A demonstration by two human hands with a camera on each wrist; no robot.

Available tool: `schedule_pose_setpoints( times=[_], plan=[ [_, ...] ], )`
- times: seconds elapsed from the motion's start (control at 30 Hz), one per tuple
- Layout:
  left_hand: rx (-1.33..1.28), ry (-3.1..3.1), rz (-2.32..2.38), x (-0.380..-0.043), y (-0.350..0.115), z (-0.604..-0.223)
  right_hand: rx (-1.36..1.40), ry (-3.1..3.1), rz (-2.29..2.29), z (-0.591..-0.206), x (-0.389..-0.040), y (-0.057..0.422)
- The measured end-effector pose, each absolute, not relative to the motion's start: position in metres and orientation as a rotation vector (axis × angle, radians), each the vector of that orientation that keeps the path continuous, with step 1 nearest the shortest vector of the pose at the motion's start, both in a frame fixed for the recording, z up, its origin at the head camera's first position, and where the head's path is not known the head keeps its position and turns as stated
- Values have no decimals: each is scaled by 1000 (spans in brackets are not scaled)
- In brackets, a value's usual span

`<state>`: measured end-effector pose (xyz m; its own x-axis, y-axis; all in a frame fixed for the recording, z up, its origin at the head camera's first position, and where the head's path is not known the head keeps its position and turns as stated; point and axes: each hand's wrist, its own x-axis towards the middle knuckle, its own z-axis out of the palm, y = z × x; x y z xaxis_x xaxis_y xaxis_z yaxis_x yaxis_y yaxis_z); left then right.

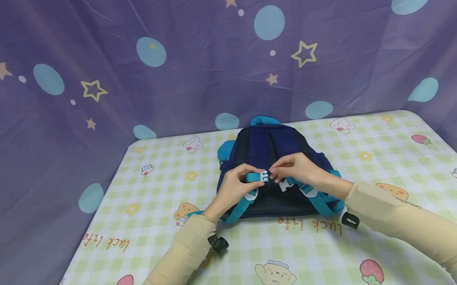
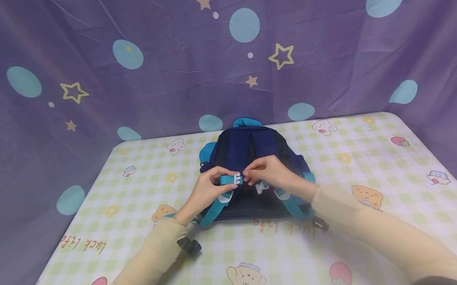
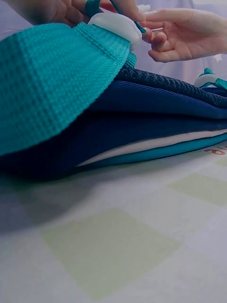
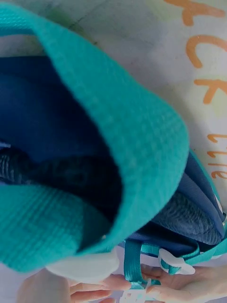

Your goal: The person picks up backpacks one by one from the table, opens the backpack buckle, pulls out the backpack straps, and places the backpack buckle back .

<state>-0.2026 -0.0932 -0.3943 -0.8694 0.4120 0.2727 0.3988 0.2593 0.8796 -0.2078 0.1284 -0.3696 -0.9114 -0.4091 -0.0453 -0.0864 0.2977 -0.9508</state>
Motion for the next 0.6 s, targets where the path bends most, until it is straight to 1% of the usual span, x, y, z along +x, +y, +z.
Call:
schedule_pose_setpoints(
  times=[0.6],
  plan=[
    [884, 2439, 1747, -202, -91, -397, -448, 2348, -1561, -365, -204, 120]
  ],
)
